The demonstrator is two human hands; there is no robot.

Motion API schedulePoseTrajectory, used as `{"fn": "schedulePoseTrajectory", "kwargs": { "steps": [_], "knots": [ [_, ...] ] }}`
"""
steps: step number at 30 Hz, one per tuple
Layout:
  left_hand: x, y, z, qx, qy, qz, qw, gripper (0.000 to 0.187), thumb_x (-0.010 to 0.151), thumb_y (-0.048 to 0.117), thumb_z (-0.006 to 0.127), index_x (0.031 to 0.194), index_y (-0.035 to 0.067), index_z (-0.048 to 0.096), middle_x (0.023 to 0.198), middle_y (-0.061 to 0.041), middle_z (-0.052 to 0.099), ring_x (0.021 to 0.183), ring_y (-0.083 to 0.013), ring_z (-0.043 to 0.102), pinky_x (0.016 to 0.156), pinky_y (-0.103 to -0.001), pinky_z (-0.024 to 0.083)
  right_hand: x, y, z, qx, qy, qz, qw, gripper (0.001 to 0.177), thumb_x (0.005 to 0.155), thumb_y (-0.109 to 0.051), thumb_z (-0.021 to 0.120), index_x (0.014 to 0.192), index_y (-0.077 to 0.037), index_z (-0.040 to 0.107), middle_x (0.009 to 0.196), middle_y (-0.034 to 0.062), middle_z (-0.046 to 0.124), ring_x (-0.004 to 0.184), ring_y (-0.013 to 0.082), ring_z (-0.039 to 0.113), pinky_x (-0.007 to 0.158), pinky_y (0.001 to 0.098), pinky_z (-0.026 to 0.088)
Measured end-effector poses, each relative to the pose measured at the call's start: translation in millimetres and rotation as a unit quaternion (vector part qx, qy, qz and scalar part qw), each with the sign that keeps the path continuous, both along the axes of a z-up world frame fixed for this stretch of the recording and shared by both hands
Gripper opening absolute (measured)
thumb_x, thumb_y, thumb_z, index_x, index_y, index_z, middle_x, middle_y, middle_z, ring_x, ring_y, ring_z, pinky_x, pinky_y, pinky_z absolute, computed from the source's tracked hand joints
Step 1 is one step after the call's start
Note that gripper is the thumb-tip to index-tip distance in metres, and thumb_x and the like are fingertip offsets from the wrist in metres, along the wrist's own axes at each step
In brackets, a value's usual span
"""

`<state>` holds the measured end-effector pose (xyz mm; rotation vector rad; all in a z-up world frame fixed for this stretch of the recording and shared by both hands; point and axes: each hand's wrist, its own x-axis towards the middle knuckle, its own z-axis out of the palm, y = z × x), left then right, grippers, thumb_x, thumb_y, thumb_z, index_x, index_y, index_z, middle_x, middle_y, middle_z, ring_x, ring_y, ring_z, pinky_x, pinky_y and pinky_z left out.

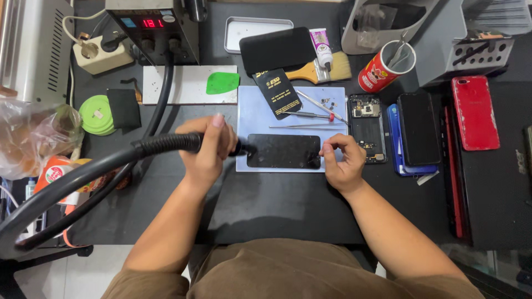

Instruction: The person disassembles a smartphone, removes the motherboard, and uses a heat gun on the screen assembly. They handle the battery, motherboard, and screen while using tweezers and a screwdriver.

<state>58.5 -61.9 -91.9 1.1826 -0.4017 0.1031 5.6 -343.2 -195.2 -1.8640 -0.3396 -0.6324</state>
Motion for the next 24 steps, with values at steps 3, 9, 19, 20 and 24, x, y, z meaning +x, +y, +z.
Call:
{"fn": "schedulePoseTrajectory", "kwargs": {
  "steps": [3,9,19,20,24],
  "knots": [
    [-16.2,5.6,2.9,0.010,0.015,-0.006,1.000,0.048,0.108,0.008,0.051,0.061,0.004,0.041,0.053,-0.003,0.042,0.045,-0.0131,0.038,0.050,-0.031,0.038,1.5,0.3,-0.4,0.002,0.004,0.007,1.000,0.006,0.101,-0.001,0.063,0.102,0.002,0.057,0.083,0.0086,0.066,0.074,0.0143,0.067,0.072,0.0259,0.053],
    [-27.9,9.3,7.4,0.031,0.011,-0.002,0.999,0.048,0.107,0.008,0.052,0.060,0.004,0.043,0.052,-0.003,0.043,0.046,-0.0131,0.039,0.050,-0.030,0.039,3.2,1.6,-2.2,0.005,0.013,0.017,1.000,0.007,0.102,-0.001,0.063,0.101,0.002,0.056,0.083,0.0087,0.066,0.074,0.0142,0.066,0.071,0.0254,0.052],
    [21.8,-6.2,3.0,0.053,-0.007,0.036,0.998,0.048,0.109,0.011,0.053,0.062,0.005,0.043,0.054,-0.001,0.044,0.046,-0.0114,0.040,0.050,-0.029,0.038,0.2,-1.1,-4.2,0.010,0.005,-0.001,1.000,0.007,0.102,0.000,0.062,0.102,0.003,0.056,0.085,0.0101,0.066,0.074,0.0146,0.066,0.071,0.0261,0.053],
    [22.9,-7.2,2.8,0.051,-0.004,0.036,0.998,0.048,0.109,0.011,0.053,0.062,0.005,0.044,0.054,-0.001,0.044,0.047,-0.0113,0.040,0.051,-0.029,0.038,0.0,-1.2,-3.8,0.008,0.003,-0.004,1.000,0.006,0.102,0.000,0.061,0.102,0.003,0.056,0.084,0.0100,0.066,0.074,0.0147,0.066,0.071,0.0262,0.053],
    [12.1,-1.2,2.3,0.066,0.005,0.024,0.998,0.048,0.109,0.011,0.053,0.062,0.005,0.044,0.054,-0.002,0.044,0.046,-0.0116,0.040,0.051,-0.029,0.038,0.3,-1.8,-2.7,0.015,0.005,-0.004,1.000,0.007,0.103,-0.001,0.061,0.102,0.003,0.055,0.084,0.0096,0.065,0.073,0.0142,0.066,0.070,0.0256,0.053]
  ]
}}
